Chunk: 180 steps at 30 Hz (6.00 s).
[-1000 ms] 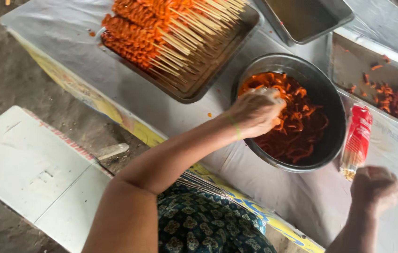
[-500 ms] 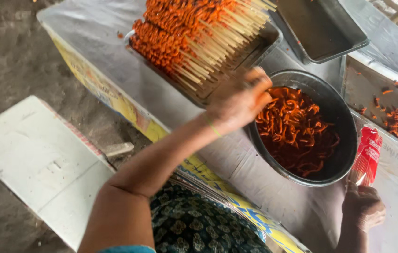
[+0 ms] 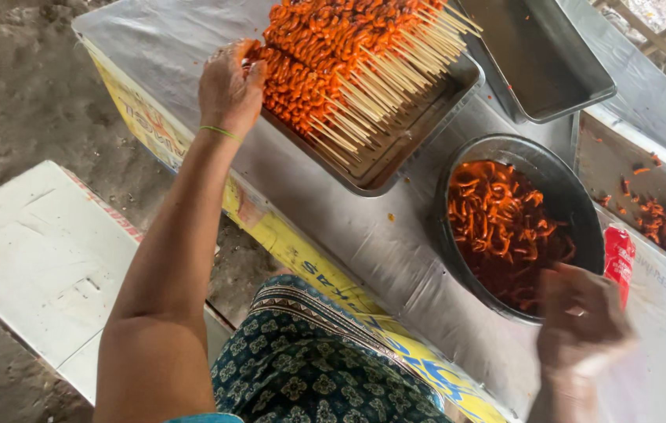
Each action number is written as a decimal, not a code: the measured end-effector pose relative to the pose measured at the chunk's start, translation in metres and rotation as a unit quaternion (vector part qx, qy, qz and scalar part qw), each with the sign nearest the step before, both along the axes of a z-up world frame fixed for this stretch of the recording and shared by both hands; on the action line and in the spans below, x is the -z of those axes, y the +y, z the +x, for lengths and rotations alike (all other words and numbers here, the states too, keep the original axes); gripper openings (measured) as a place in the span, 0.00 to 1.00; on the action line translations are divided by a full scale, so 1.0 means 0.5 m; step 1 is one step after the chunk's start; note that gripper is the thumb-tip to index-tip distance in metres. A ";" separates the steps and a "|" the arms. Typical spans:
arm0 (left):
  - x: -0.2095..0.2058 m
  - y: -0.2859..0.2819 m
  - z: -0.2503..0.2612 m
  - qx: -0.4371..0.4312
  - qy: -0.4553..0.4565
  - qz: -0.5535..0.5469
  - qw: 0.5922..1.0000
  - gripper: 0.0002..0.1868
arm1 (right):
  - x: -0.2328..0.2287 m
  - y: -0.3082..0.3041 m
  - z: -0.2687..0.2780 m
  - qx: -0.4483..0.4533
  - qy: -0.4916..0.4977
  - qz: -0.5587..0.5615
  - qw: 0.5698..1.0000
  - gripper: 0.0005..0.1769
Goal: The person threads orange-colored meat onto wooden skewers by hand and places the finished skewers onto a metal tray.
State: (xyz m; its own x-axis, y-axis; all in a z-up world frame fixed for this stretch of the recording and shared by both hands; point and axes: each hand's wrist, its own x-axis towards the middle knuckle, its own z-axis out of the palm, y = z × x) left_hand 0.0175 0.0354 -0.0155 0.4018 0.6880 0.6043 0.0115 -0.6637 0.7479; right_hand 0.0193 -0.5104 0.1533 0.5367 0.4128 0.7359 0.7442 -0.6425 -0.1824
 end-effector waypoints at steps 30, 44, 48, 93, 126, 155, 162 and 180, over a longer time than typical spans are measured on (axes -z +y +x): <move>-0.036 -0.036 0.055 0.050 0.006 0.058 0.997 0.36 | 0.109 0.613 0.046 -0.033 -0.094 -0.210 0.973 0.18; -0.019 0.032 0.030 0.053 -0.069 0.031 0.996 0.22 | 0.057 0.519 -0.010 -0.087 -0.043 -0.152 0.984 0.12; 0.002 0.085 -0.028 0.061 -0.084 -0.004 0.995 0.14 | 0.043 0.482 -0.035 -0.075 -0.020 -0.145 0.986 0.11; -0.081 0.137 -0.071 0.326 0.106 0.084 0.936 0.12 | 0.109 0.673 0.034 -0.051 -0.149 -0.235 0.959 0.05; -0.011 0.166 -0.030 0.228 0.036 0.165 0.959 0.14 | 0.184 0.694 0.035 -0.031 -0.056 -0.294 0.954 0.01; -0.006 0.152 0.013 0.184 0.244 0.159 0.939 0.07 | 0.185 0.692 0.052 -0.014 -0.046 -0.320 0.946 0.04; -0.022 0.186 -0.021 0.221 0.155 0.105 0.957 0.20 | 0.182 0.682 0.046 -0.028 -0.044 -0.308 0.950 0.05; 0.000 0.167 0.003 0.232 0.079 0.192 0.950 0.10 | 0.147 0.671 0.040 -0.037 -0.058 -0.347 0.935 0.05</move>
State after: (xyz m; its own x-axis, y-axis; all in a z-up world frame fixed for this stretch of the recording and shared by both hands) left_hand 0.0192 0.1189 -0.0155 0.7150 0.1564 0.6814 -0.2559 -0.8485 0.4632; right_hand 0.0395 -0.1747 0.0798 0.4202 0.8461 0.3279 0.7806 -0.5213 0.3448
